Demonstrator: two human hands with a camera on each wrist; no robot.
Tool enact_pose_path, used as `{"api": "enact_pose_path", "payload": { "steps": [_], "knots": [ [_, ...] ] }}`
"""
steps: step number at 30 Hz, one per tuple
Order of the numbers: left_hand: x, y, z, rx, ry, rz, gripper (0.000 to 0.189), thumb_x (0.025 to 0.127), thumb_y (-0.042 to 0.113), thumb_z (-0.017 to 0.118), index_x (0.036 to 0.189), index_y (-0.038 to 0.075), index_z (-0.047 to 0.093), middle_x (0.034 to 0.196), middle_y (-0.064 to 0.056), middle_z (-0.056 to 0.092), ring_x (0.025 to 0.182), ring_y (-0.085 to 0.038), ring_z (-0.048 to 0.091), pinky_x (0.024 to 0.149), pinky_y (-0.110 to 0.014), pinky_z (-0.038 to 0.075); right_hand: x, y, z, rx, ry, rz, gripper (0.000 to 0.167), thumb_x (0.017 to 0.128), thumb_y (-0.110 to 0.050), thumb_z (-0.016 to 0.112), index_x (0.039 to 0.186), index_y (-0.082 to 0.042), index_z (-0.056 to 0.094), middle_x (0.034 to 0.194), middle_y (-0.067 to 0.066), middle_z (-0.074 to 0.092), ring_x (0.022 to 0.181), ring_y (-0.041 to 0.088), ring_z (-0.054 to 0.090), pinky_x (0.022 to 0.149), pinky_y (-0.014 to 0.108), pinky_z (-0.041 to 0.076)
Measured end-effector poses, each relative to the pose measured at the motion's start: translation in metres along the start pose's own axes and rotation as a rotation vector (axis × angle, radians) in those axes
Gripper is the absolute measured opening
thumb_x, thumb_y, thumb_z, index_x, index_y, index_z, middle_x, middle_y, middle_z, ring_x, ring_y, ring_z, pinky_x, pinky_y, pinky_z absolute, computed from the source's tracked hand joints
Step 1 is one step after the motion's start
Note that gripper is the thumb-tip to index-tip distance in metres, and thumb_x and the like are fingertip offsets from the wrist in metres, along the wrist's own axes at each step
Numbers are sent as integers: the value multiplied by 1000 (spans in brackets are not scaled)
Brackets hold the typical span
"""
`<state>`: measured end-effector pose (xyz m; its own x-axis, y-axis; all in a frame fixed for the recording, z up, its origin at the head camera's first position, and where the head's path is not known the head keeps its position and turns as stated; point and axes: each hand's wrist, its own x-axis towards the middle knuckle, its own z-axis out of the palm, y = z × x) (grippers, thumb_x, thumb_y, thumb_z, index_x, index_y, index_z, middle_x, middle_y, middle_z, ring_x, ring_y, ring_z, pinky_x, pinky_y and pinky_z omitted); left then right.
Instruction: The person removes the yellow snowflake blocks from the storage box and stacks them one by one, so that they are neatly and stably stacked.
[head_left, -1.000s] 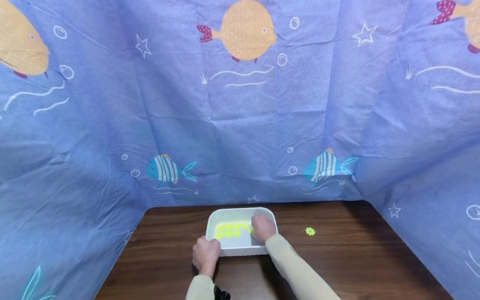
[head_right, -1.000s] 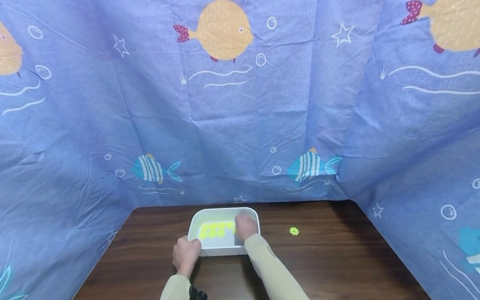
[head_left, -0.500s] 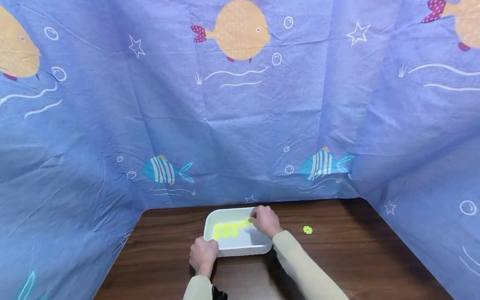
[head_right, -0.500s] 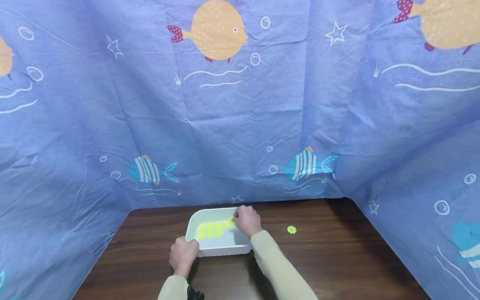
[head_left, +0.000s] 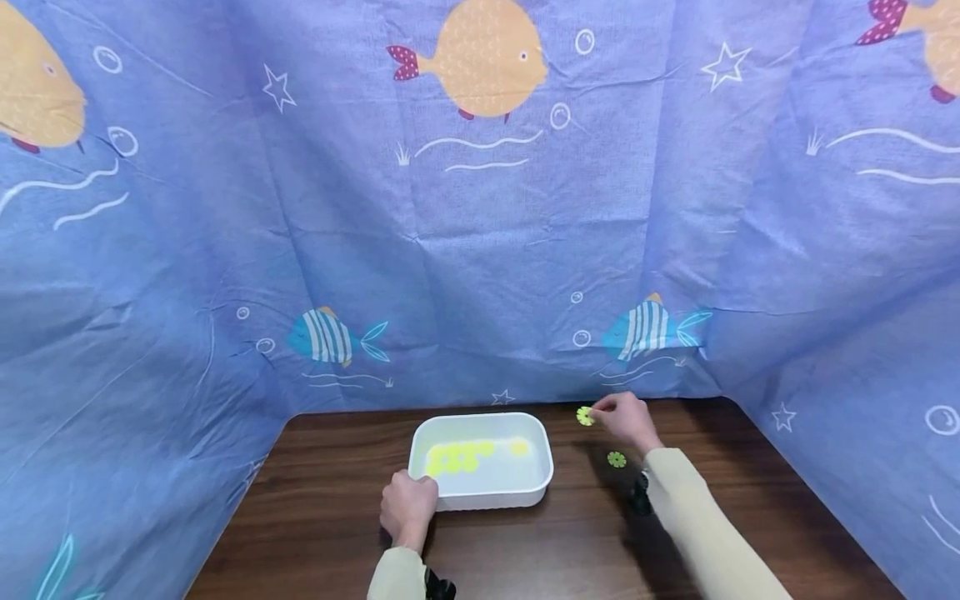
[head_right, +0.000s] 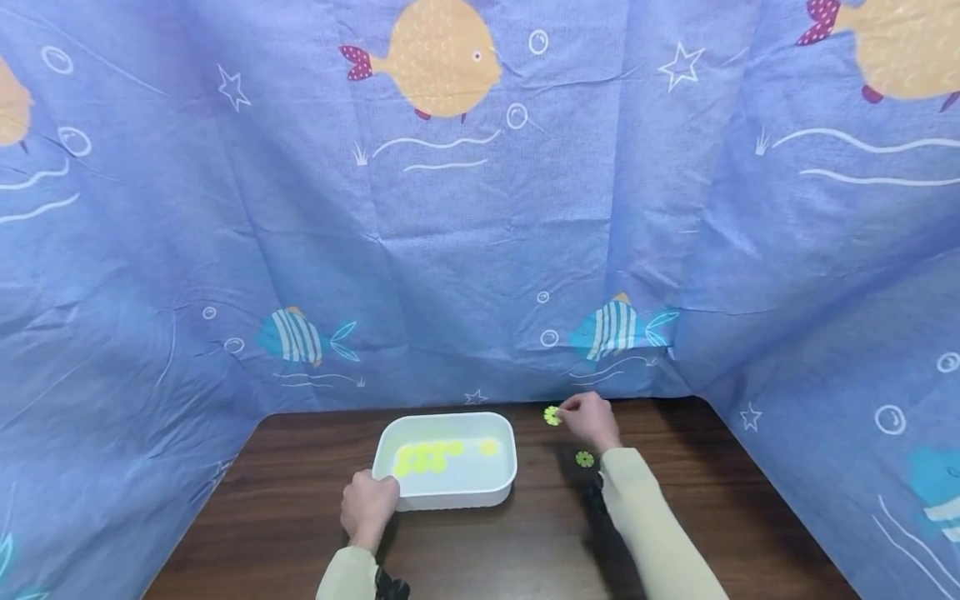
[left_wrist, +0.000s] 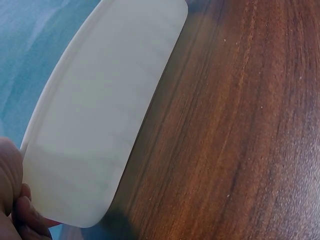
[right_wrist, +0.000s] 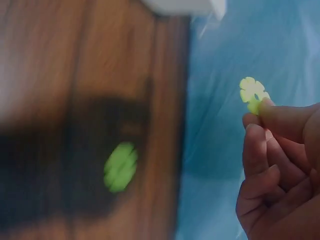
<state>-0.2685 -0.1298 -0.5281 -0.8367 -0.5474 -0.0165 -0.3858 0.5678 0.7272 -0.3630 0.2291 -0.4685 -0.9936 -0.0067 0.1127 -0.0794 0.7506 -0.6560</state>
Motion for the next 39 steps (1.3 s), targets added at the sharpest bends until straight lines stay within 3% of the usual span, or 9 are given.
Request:
{"api": "enact_pose_path", "payload": {
  "steps": [4, 11, 26, 39],
  "knots": [
    [2, -1, 1, -4, 4, -3, 27, 84, 17, 57, 92, -7, 66, 84, -25, 67, 71, -35, 61, 60, -49, 47, -8, 30, -9, -35, -34, 54, 19, 92, -23, 71, 95, -7, 80, 98, 10, 76, 93, 28, 67, 76, 39, 51],
    [2, -1, 1, -6, -5, -8, 28, 84, 16, 55, 93, -8, 66, 85, -26, 67, 71, -36, 61, 60, -49, 47, -18, 59, -10, -46, -82, 111, 16, 91, -18, 70, 94, -4, 79, 79, 4, 72, 69, 17, 61, 63, 32, 46],
    [-2, 1, 4, -6, 15, -9, 26, 83, 16, 56, 90, -7, 66, 83, -26, 67, 71, -37, 62, 59, -49, 46, -24, 75, 4, -24, -91, 159, 14, 91, -14, 69, 89, -3, 77, 79, 4, 72, 66, 15, 62, 61, 30, 46],
    [0, 0, 3, -10, 18, -6, 25, 82, 15, 55, 89, -7, 66, 84, -26, 67, 71, -38, 62, 59, -50, 46, -27, 72, 6, -63, -87, 181, 16, 89, -16, 68, 89, -3, 77, 77, 4, 69, 69, 18, 58, 62, 31, 44]
  ]
}}
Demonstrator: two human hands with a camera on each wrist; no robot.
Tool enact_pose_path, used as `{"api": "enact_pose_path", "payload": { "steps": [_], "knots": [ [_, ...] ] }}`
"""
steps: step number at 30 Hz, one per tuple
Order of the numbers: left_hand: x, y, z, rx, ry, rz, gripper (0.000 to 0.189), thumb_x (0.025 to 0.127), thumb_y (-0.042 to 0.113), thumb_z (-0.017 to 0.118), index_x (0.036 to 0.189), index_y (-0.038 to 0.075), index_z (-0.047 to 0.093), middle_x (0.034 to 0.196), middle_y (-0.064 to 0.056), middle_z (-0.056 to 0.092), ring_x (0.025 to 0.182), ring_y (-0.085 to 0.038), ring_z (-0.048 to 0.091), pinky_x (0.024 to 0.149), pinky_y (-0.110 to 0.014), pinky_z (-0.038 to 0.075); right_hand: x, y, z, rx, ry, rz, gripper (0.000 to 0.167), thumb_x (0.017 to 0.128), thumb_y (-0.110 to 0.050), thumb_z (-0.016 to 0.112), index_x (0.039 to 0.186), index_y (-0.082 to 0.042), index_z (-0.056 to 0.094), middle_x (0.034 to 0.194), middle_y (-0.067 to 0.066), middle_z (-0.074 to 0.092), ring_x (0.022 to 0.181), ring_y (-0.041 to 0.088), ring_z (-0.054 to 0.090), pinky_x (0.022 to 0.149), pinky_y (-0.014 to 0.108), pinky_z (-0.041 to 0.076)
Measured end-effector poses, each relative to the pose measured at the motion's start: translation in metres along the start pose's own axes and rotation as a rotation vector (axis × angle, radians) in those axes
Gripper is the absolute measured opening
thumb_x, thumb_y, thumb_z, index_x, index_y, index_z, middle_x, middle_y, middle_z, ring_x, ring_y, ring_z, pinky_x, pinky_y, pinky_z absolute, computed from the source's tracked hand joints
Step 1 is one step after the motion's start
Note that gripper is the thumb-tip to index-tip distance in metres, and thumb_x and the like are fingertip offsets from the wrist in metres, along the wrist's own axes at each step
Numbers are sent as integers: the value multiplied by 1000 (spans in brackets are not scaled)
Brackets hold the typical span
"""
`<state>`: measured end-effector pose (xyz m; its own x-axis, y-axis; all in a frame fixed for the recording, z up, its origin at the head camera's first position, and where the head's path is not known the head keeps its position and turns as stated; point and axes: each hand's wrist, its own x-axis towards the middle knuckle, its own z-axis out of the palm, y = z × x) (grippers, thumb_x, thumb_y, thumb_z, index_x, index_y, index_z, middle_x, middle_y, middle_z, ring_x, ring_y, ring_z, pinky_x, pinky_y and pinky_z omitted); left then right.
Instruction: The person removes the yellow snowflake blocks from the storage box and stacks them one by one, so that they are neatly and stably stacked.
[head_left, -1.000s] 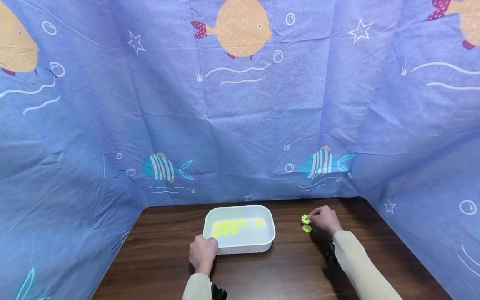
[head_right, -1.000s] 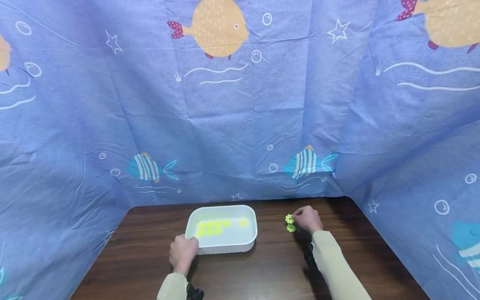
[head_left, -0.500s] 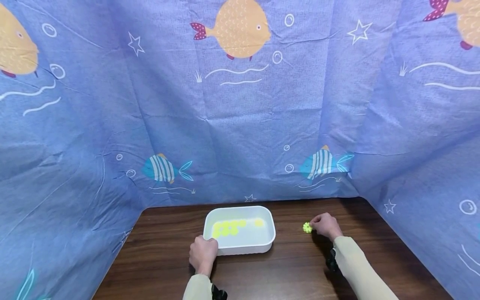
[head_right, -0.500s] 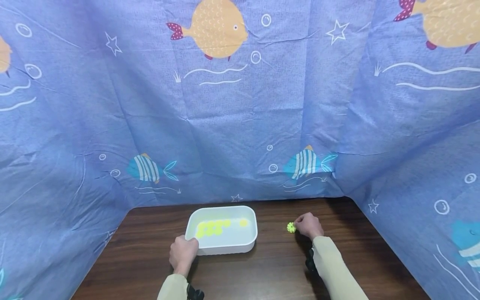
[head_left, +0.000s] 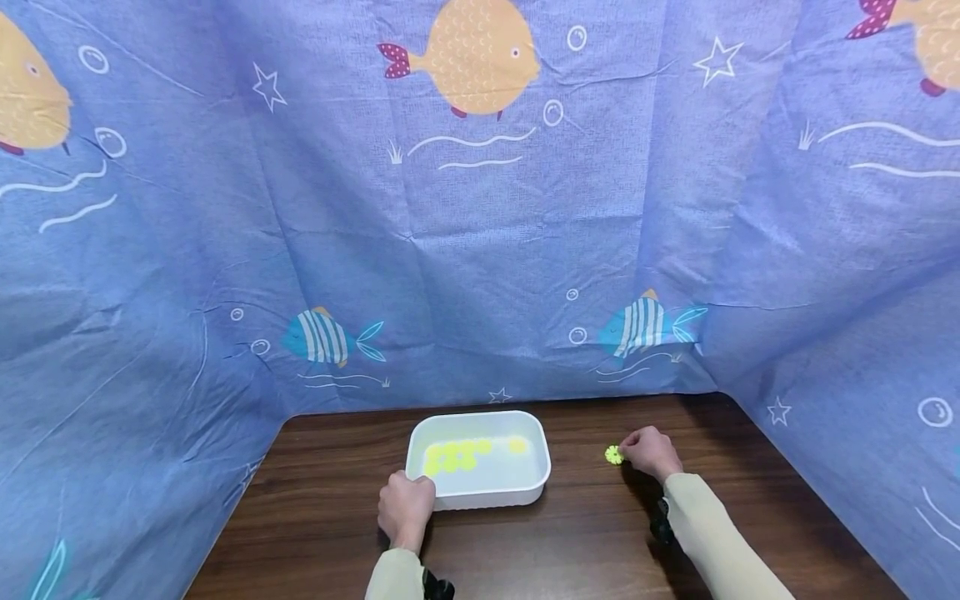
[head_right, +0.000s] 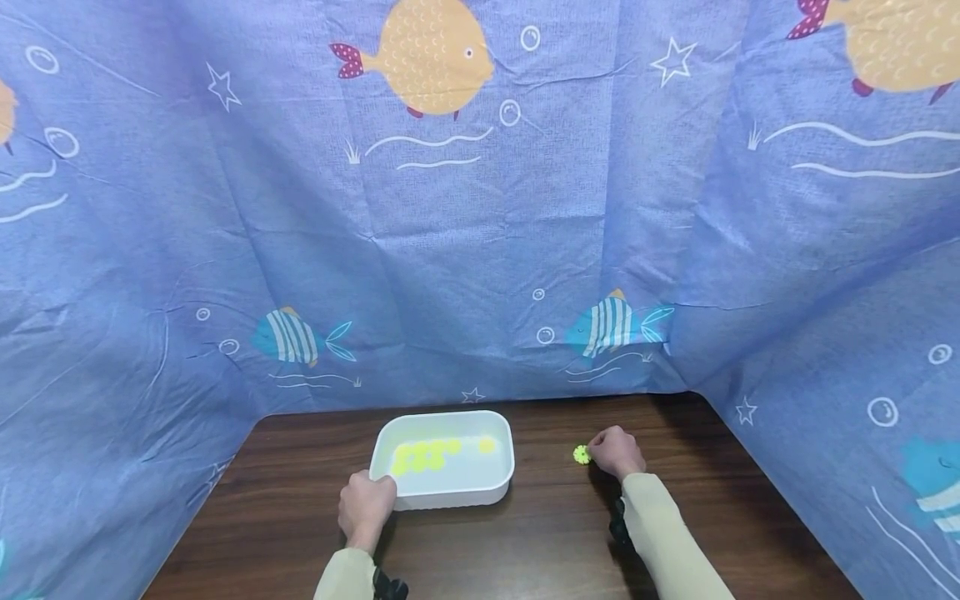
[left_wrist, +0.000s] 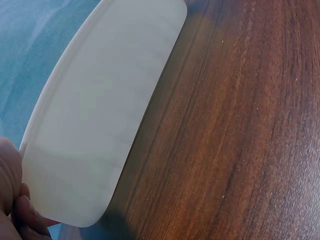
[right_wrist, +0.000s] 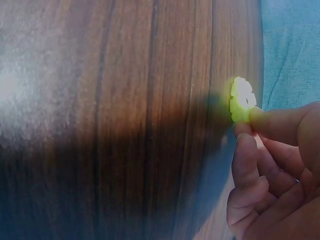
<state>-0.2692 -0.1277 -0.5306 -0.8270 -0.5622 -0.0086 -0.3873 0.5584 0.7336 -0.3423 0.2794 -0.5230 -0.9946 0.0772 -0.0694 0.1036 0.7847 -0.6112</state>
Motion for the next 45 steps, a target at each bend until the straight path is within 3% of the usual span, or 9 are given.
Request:
{"api": "enact_pose_path", "payload": {
  "steps": [9, 19, 29, 45],
  "knots": [
    [0, 2, 0, -9, -9, -2, 24, 83, 15, 54, 88, -6, 65, 81, -24, 66, 69, -35, 60, 57, -46, 45, 0, -2, -1, -53, 60, -28, 14, 84, -14, 68, 85, -5, 77, 86, 10, 73, 75, 24, 58, 66, 36, 45],
    [-1, 0, -3, -21, -9, 16, 24, 84, 14, 54, 88, -7, 65, 81, -25, 65, 69, -35, 60, 57, -48, 45, 2, -1, 1, -64, 48, -32, 13, 85, -17, 72, 84, -5, 76, 81, 6, 71, 74, 22, 58, 67, 35, 46],
    [-2, 0, -1, -41, -17, 9, 25, 86, 14, 55, 89, -8, 65, 75, -19, 63, 64, -30, 55, 56, -40, 42, 0, -1, 4, -60, 44, -43, 11, 84, -16, 72, 82, -5, 75, 79, 5, 69, 74, 22, 57, 68, 36, 46],
    [-3, 1, -1, -37, -5, 11, 25, 86, 15, 55, 88, -7, 65, 77, -22, 65, 65, -32, 57, 56, -43, 43, 1, -1, 7, -50, 55, -51, 9, 84, -14, 74, 81, -6, 74, 78, 4, 69, 75, 23, 57, 69, 36, 46]
  ]
}}
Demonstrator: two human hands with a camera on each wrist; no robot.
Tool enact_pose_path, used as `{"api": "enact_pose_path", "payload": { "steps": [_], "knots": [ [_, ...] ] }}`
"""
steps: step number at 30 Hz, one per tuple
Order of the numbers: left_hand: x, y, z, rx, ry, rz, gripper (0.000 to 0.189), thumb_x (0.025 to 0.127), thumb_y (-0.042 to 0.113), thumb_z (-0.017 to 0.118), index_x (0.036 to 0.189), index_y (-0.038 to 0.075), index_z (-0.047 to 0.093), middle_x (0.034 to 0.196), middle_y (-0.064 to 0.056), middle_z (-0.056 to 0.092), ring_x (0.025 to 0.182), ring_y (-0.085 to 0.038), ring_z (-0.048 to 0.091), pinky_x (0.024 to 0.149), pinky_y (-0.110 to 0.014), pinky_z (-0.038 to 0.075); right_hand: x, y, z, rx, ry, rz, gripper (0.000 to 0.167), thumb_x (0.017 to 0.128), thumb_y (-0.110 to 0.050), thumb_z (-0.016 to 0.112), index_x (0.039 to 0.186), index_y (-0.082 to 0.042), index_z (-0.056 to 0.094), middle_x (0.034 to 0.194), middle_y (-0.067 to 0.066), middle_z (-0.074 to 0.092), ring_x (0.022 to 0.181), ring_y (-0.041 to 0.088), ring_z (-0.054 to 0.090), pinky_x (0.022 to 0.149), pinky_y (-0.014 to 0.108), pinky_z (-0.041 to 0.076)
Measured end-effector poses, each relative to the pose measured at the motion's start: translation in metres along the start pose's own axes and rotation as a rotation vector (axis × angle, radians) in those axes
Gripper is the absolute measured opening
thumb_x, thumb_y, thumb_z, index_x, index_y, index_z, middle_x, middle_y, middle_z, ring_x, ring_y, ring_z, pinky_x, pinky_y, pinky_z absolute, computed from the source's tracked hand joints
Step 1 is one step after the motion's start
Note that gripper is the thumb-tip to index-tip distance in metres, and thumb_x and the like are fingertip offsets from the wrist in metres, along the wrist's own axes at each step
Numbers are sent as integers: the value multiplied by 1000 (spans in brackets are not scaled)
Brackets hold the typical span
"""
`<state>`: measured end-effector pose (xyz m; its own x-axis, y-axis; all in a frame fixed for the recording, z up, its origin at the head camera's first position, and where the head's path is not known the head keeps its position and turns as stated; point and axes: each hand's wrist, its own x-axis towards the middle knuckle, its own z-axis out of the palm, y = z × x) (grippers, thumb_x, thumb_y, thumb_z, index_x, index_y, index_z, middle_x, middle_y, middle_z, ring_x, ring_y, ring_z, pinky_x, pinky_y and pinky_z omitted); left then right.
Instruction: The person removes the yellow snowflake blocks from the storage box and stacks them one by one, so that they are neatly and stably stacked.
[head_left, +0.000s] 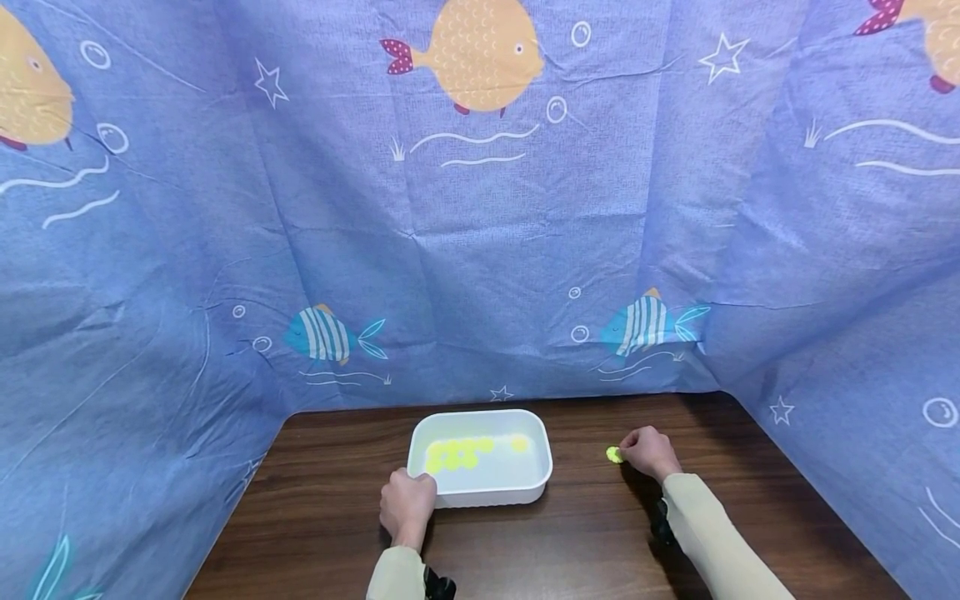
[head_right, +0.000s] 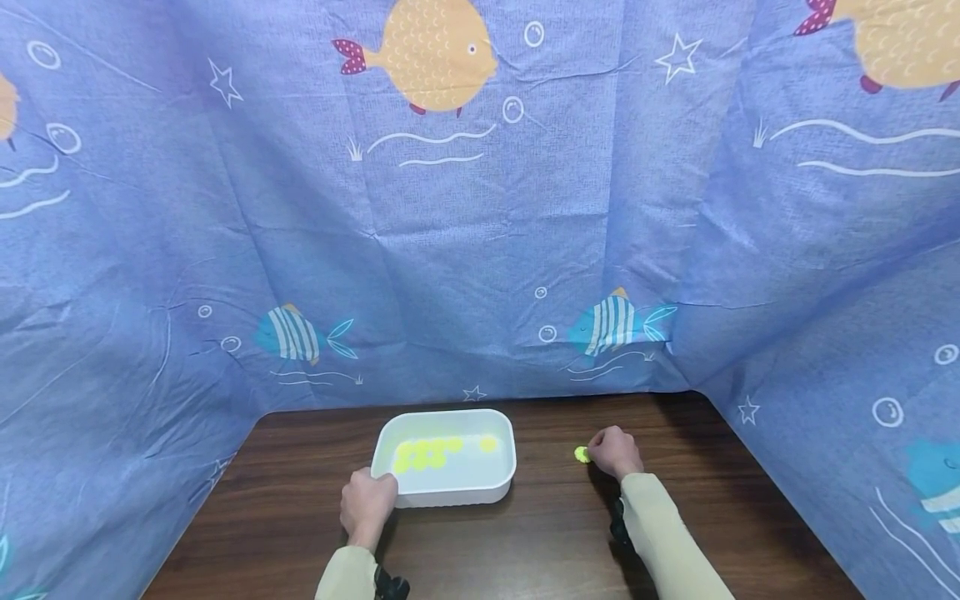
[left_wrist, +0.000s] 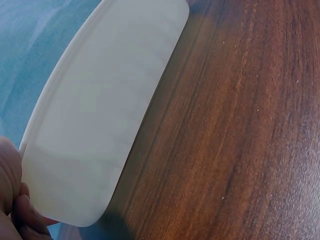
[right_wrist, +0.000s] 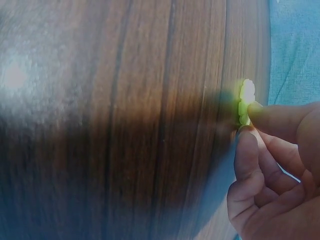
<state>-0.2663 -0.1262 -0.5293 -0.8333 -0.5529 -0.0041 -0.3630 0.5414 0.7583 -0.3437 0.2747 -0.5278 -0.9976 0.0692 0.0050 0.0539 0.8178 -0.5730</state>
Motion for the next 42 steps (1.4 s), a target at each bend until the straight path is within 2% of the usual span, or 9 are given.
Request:
{"api": "enact_pose_path", "payload": {
  "steps": [20, 25, 28, 31, 35, 42],
  "knots": [
    [1, 0, -1, 0, -4, 13, 25, 87, 14, 54, 90, -9, 65, 77, -22, 64, 66, -32, 56, 57, -44, 44, 1, -2, 0, -5, -3, -7, 9, 85, -15, 73, 82, -6, 73, 81, 7, 69, 76, 24, 58, 71, 38, 47],
    [2, 2, 0, 8, -7, -1, 25, 86, 14, 55, 91, -9, 66, 80, -23, 66, 67, -32, 57, 58, -44, 45, 2, -6, 0, -8, 12, -10, 18, 87, -19, 71, 93, -2, 72, 88, 11, 71, 77, 25, 64, 75, 44, 51],
    [2, 3, 1, 11, -3, -5, 25, 86, 14, 55, 91, -9, 66, 80, -23, 66, 67, -32, 58, 58, -44, 45, 5, -10, 2, -4, 20, -24, 27, 90, -24, 69, 103, 0, 70, 95, 15, 72, 83, 29, 68, 79, 48, 53],
    [2, 3, 1, 16, -2, -7, 25, 86, 14, 55, 90, -9, 66, 80, -23, 66, 67, -33, 58, 58, -44, 45, 6, -20, 3, -1, 14, -56, 30, 93, -25, 67, 107, 1, 69, 100, 16, 71, 89, 31, 67, 79, 50, 53],
    [3, 3, 0, 22, -10, -5, 25, 86, 14, 55, 90, -8, 66, 81, -23, 66, 67, -33, 58, 58, -44, 45, 5, -42, 6, 15, 5, -82, 27, 93, -23, 68, 107, 0, 69, 98, 14, 70, 86, 28, 65, 76, 48, 53],
    [2, 1, 0, 20, -10, 2, 24, 85, 13, 54, 89, -8, 66, 79, -22, 65, 66, -32, 57, 57, -45, 45, 6, -100, 24, -27, 102, -196, 19, 90, -24, 70, 98, -7, 72, 91, 9, 69, 83, 26, 64, 74, 46, 52]
  ]
}}
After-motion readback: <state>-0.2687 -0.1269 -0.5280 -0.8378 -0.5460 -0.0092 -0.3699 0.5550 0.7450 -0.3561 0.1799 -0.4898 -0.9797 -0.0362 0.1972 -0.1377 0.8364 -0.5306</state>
